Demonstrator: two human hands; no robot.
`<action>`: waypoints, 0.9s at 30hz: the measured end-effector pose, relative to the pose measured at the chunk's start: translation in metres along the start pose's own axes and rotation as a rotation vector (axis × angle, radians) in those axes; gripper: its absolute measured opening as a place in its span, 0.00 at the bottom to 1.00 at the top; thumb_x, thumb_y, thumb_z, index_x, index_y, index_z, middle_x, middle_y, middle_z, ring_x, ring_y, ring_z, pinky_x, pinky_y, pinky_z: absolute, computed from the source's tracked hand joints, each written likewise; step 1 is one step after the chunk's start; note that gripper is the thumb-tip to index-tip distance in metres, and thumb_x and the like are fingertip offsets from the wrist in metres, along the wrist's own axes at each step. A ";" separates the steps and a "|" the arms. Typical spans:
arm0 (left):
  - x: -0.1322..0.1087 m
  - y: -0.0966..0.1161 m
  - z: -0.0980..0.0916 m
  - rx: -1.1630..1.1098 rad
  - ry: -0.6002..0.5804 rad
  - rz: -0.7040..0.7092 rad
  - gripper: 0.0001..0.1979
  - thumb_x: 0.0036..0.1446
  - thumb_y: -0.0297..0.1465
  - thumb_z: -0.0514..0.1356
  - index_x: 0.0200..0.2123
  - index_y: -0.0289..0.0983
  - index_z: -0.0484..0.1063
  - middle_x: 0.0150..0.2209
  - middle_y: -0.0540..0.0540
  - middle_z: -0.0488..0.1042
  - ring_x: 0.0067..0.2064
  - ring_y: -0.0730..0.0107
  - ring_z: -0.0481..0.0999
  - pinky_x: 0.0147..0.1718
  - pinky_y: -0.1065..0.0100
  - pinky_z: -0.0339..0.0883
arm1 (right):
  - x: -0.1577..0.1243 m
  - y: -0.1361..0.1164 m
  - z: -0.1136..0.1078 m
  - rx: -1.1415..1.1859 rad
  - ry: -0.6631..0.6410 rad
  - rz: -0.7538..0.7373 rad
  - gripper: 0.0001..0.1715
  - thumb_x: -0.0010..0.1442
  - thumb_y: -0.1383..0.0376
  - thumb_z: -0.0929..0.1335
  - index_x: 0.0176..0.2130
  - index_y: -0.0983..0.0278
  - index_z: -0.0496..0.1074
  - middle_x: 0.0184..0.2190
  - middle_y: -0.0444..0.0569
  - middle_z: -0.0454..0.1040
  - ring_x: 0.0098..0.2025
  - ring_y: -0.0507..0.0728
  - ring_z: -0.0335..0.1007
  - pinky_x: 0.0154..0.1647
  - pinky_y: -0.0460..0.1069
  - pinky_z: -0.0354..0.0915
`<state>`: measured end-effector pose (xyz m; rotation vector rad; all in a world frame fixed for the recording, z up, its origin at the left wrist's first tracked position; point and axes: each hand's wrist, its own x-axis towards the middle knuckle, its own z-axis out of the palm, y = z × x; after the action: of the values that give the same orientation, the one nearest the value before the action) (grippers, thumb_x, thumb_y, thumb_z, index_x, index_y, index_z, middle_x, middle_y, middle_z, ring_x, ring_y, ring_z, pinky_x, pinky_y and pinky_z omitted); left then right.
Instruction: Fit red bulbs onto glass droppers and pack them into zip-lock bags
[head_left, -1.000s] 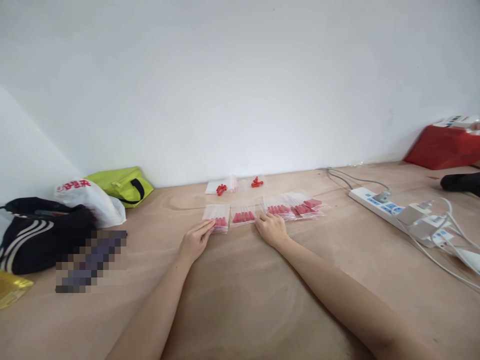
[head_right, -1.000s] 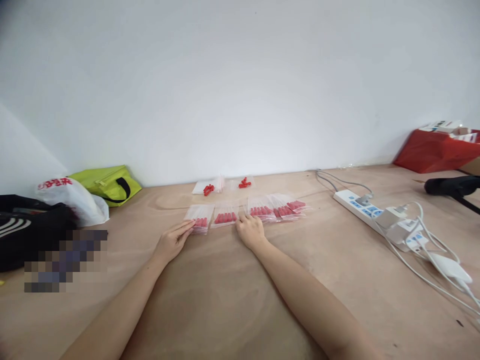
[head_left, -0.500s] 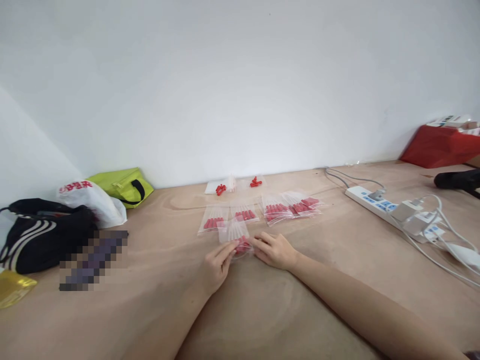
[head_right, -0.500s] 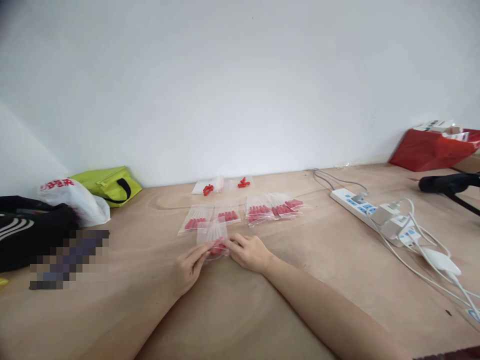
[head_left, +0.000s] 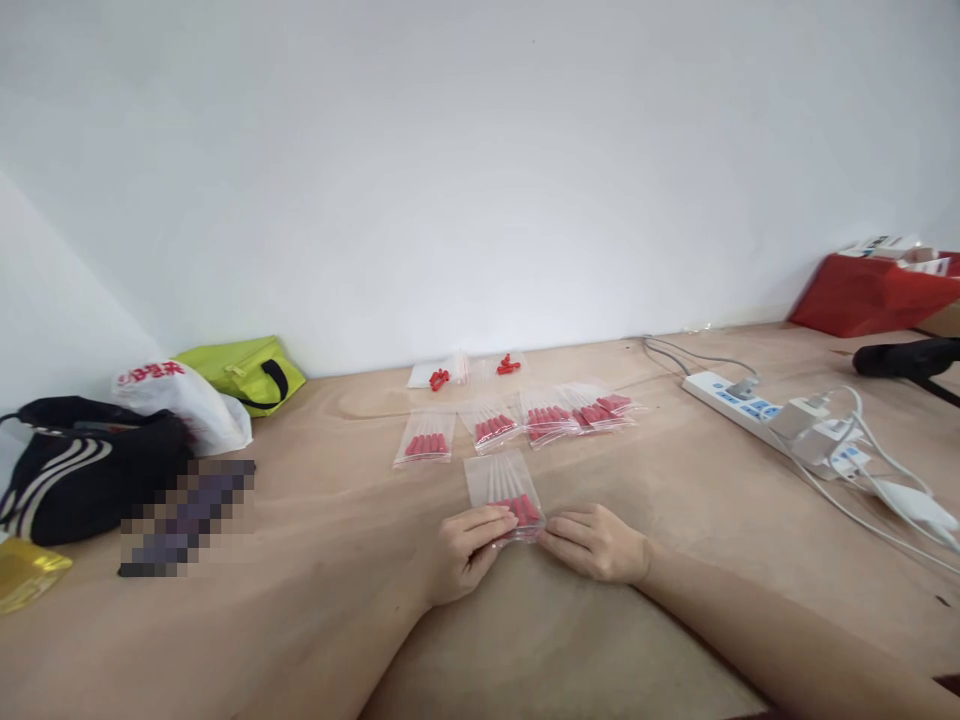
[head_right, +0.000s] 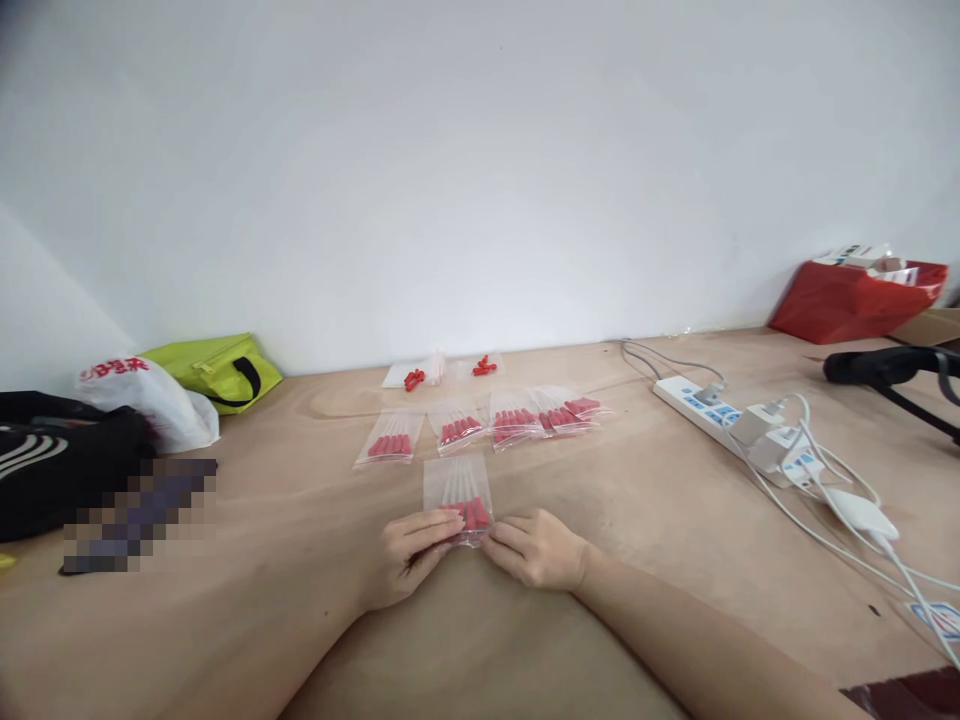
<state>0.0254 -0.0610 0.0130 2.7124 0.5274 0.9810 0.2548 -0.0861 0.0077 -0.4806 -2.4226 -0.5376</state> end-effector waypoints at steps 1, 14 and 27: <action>0.002 -0.001 0.000 0.013 -0.014 -0.026 0.14 0.57 0.23 0.52 0.46 0.36 0.68 0.44 0.43 0.73 0.48 0.69 0.71 0.46 0.66 0.69 | -0.001 0.001 0.000 -0.007 -0.003 0.015 0.11 0.59 0.74 0.59 0.34 0.69 0.69 0.25 0.48 0.70 0.24 0.49 0.63 0.24 0.45 0.61; 0.012 -0.040 -0.007 0.213 0.077 -0.250 0.13 0.55 0.31 0.55 0.44 0.37 0.71 0.44 0.42 0.73 0.46 0.64 0.72 0.46 0.60 0.69 | 0.016 0.037 0.049 0.036 -0.128 0.432 0.11 0.60 0.72 0.56 0.32 0.65 0.63 0.29 0.49 0.70 0.27 0.51 0.66 0.25 0.44 0.60; 0.010 -0.040 -0.006 0.449 0.146 0.163 0.10 0.59 0.24 0.50 0.35 0.33 0.72 0.34 0.44 0.76 0.36 0.71 0.77 0.36 0.70 0.74 | -0.002 0.035 0.042 0.056 0.037 0.398 0.11 0.61 0.69 0.57 0.41 0.64 0.66 0.32 0.48 0.72 0.29 0.50 0.68 0.26 0.44 0.62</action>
<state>0.0179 -0.0202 0.0109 3.1349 0.6251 1.2381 0.2519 -0.0362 -0.0152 -0.8921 -2.2176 -0.3015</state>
